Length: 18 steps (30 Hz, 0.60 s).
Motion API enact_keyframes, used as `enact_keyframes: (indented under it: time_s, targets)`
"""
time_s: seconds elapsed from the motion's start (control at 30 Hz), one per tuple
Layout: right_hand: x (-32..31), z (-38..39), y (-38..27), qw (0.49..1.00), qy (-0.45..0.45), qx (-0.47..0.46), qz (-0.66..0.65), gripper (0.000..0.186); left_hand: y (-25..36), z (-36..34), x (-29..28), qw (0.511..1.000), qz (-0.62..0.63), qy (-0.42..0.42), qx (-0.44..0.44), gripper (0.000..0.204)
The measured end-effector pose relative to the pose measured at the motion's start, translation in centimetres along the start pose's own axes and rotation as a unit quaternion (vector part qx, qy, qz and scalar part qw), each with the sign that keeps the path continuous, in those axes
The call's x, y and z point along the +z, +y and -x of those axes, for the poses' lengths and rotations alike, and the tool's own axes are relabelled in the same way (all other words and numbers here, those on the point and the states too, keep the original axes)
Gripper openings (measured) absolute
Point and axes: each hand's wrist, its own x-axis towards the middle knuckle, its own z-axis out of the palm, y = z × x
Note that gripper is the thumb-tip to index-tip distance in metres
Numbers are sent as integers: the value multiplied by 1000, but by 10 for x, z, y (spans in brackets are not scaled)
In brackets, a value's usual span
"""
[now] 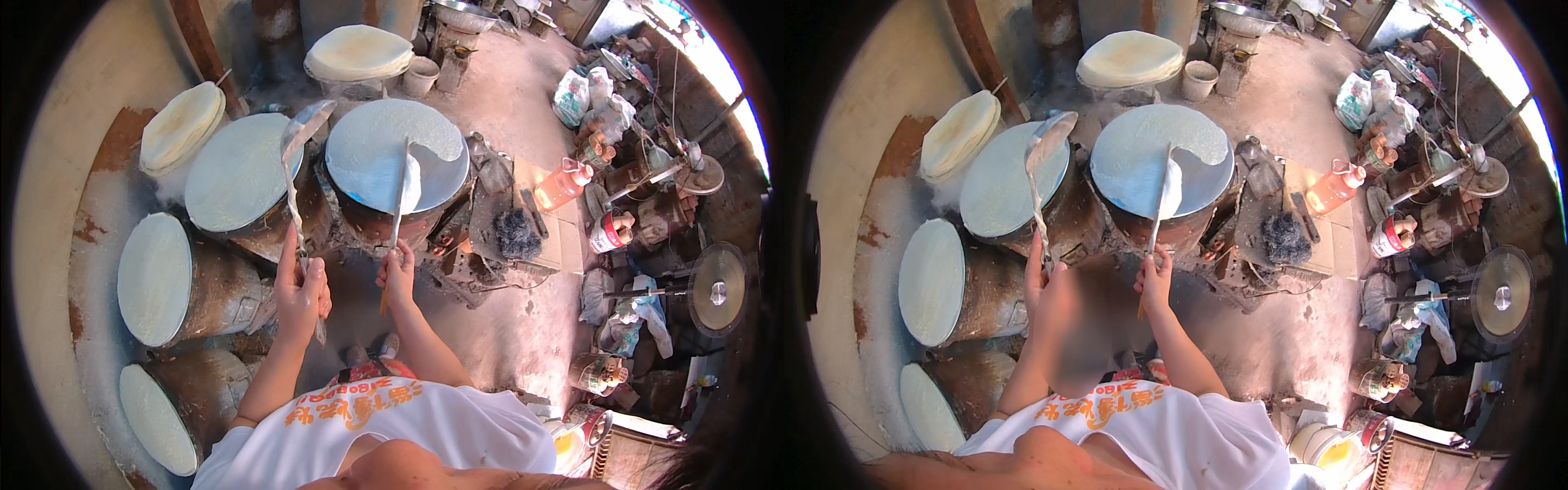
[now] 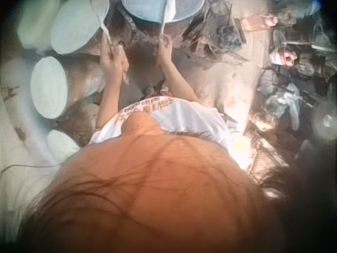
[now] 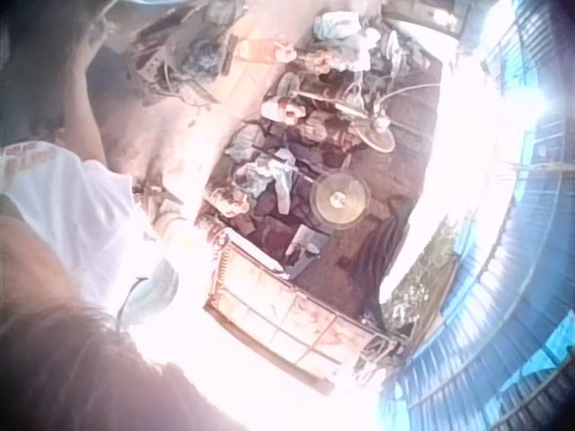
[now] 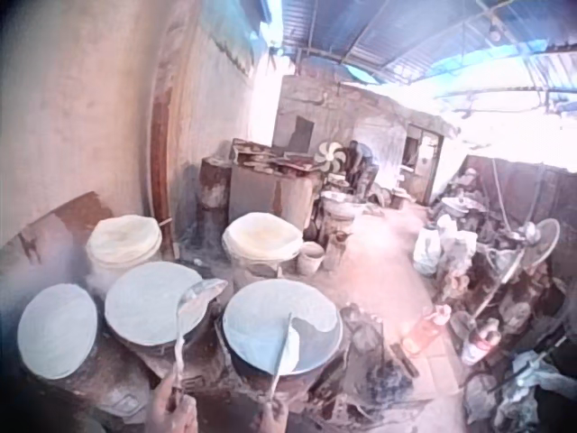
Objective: The person pours white batter from a tub onto steaming stations using a ladle, spreads it into thin circular sheets with a stick, and removes the cooked sheets by hand to stack them.
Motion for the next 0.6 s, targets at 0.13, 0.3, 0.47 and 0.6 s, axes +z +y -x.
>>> enact_keyframes:
  time_s: [0.13, 0.3, 0.47, 0.6]
  targets:
    - [0, -35, -31, 991, 58, -117, 28, 23, -9, 6, 0, 999, -43, -16, -17, 60]
    - [-33, 11, -16, 984, -50, 40, 167, 30, -7, 2, 4, 999, -38, -21, -6, 60]
    - [-114, -3, -90, 979, -15, 61, 193, 38, -18, -11, 33, 999, -30, -35, -27, 58]
    - [-119, -74, -153, 962, -35, 63, 262, 38, -23, -29, 67, 997, -33, -71, -21, 57]
